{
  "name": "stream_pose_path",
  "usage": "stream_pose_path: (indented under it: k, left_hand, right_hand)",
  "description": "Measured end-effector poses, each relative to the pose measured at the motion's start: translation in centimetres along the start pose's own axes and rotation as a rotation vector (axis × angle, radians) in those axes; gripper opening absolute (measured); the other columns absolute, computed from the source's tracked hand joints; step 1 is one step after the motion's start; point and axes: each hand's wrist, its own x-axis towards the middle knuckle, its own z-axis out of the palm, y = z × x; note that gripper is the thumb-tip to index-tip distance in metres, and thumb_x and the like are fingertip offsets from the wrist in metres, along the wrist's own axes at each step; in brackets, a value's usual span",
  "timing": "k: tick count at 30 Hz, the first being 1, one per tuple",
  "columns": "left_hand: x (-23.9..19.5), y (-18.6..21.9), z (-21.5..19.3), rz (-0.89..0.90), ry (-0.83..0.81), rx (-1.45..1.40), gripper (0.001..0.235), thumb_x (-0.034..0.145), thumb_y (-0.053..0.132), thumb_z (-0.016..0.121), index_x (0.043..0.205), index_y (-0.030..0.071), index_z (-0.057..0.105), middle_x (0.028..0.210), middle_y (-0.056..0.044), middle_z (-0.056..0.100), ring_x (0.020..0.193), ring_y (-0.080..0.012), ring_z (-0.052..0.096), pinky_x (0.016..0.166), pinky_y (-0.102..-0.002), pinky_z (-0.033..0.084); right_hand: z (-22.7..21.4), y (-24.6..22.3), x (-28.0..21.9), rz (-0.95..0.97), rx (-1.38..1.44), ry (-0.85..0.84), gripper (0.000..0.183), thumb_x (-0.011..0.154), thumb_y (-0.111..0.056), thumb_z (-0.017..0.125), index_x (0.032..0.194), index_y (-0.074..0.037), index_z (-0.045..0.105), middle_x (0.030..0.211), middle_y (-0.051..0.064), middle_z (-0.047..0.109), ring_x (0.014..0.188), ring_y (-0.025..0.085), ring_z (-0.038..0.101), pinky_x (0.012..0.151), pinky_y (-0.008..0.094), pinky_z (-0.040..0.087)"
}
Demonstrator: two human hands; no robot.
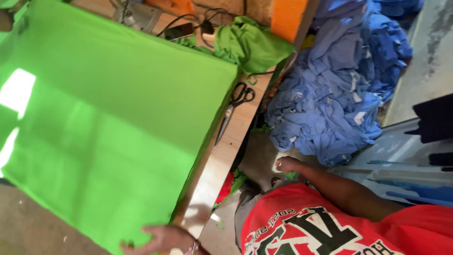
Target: Layering and aligning multiple sheets of green fabric on a cutting table for bulk production
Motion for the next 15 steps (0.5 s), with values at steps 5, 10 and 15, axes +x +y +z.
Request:
stream_pose_path:
  k: [5, 10, 15]
  left_hand:
    - [3.3, 4.9, 6.5, 0.031, -0.133, -0.176, 0.052, 0.1, -0.003, 0.065, 0.146, -0.004, 0.041, 0.138, -0.027, 0.044, 0.13, -0.0451, 0.043, 0.119, -0.053, 0.028]
    - [3.1, 8.9, 12.3, -0.001, -0.361, -0.309, 0.051, 0.102, 0.012, 0.062, 0.15, 0.006, 0.045, 0.146, -0.02, 0.047, 0.14, -0.039, 0.045, 0.123, -0.051, 0.026]
    - [-0.7, 9.8, 21.1, 0.076, -0.625, -0.31, 0.06, 0.103, 0.025, 0.067, 0.153, 0.005, 0.042, 0.157, -0.022, 0.041, 0.15, -0.0389, 0.035, 0.126, -0.05, 0.025]
  right_hand:
    - [-1.7, -5.8, -1.4, -0.031, 0.124, -0.126, 0.048, 0.097, -0.039, 0.056, 0.134, -0.013, 0.071, 0.134, 0.028, 0.067, 0.127, 0.043, 0.063, 0.107, 0.049, 0.051]
    - [-3.2, -8.4, 0.6, -0.094, 0.247, -0.043, 0.045, 0.093, -0.027, 0.058, 0.133, -0.009, 0.07, 0.138, 0.026, 0.064, 0.132, 0.044, 0.058, 0.111, 0.053, 0.048]
    - [-4.6, -7.8, 0.2, -0.115, 0.28, -0.042, 0.046, 0.098, -0.033, 0.053, 0.133, -0.007, 0.068, 0.108, 0.018, 0.076, 0.115, 0.039, 0.068, 0.106, 0.052, 0.049]
